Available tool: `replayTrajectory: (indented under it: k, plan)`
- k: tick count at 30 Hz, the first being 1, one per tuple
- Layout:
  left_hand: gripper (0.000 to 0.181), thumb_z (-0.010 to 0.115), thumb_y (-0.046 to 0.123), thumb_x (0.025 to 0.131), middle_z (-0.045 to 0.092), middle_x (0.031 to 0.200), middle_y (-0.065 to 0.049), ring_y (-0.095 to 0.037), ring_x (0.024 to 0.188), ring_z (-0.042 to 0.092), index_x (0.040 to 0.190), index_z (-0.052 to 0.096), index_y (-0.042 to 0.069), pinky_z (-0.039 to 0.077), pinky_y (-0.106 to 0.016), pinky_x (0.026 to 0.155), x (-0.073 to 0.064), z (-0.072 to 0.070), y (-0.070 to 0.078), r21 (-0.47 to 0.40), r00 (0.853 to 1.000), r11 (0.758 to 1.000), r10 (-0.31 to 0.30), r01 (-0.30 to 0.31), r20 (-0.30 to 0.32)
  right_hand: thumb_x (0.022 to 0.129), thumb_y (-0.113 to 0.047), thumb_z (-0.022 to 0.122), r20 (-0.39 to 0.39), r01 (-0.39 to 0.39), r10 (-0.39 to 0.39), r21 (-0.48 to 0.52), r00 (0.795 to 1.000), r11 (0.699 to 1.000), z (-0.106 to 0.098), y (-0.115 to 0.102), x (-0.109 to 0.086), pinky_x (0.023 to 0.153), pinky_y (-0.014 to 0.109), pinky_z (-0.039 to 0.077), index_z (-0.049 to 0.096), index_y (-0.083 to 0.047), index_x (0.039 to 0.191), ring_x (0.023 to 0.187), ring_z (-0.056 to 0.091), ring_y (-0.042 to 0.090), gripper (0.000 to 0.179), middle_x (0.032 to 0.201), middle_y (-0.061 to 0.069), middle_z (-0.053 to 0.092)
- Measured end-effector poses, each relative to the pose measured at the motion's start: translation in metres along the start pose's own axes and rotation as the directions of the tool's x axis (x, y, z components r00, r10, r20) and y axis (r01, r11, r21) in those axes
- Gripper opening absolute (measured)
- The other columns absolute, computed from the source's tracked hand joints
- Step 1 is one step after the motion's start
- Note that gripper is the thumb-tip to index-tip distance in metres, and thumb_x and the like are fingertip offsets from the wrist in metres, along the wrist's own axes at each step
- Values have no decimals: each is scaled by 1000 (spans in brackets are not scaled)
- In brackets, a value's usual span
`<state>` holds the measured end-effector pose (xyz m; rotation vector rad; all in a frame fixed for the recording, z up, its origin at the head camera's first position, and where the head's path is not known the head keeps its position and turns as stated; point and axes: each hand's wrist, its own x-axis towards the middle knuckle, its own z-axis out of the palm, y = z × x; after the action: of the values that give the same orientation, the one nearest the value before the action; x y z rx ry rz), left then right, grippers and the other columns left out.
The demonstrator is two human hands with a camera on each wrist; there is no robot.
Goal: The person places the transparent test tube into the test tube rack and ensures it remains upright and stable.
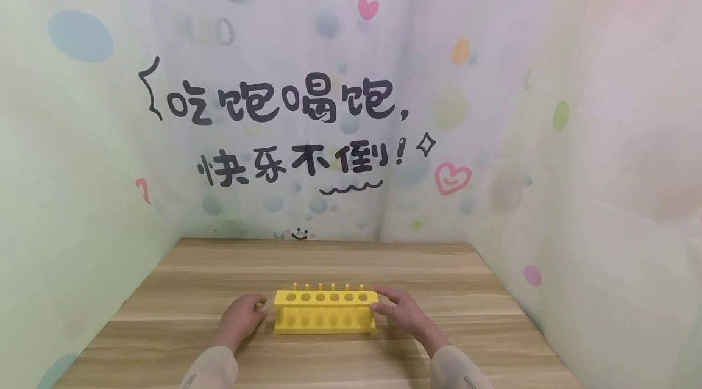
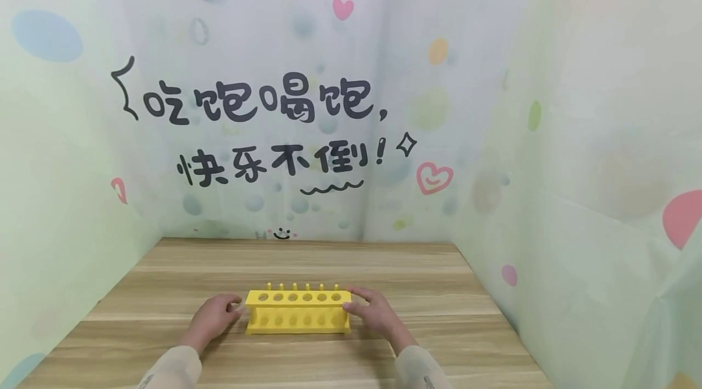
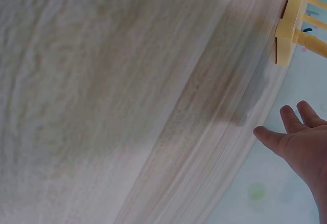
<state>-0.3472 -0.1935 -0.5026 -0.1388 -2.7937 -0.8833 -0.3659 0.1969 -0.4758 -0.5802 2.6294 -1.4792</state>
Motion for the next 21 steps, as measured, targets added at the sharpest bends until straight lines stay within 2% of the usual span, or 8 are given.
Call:
replayTrajectory:
  k: [5, 9, 13, 21]
  plan:
    - [31, 70, 10, 88, 68, 97, -13, -28, 88, 64, 116, 67, -4, 53, -53, 81, -1, -4, 1, -12, 1000, 1000, -24, 24, 2, 94, -38, 67, 4, 2, -2, 1, 1000, 1000, 0, 0, 0, 108, 67, 28, 53, -2, 141, 137, 35, 50, 61, 146, 21, 48]
    - [34, 67, 10, 89, 66, 88, -6, -21, 76, 59, 121, 66, -2, 53, -43, 69, 0, -8, 3, -56, 998, 997, -55, 55, 1, 94, -38, 67, 5, 4, -4, 0, 1000, 1000, 0, 0, 0, 109, 67, 27, 53, -4, 142, 138, 34, 49, 60, 147, 20, 48]
    - [35, 67, 8, 89, 61, 81, -3, -17, 67, 52, 123, 65, -3, 46, -33, 59, 0, -12, 4, -100, 998, 993, -59, 57, -15, 94, -37, 67, 7, 4, -4, -3, 1000, 1000, 0, 1, 1, 109, 67, 27, 53, -4, 142, 138, 34, 49, 60, 147, 21, 47]
    - [35, 65, 6, 91, 59, 83, -4, -18, 68, 52, 124, 63, -4, 46, -32, 58, 3, -19, 6, -148, 997, 987, -74, 69, -26, 95, -36, 66, 13, 0, -1, 15, 1000, 1000, 0, -2, 0, 108, 67, 28, 52, -3, 142, 138, 34, 49, 59, 147, 21, 47]
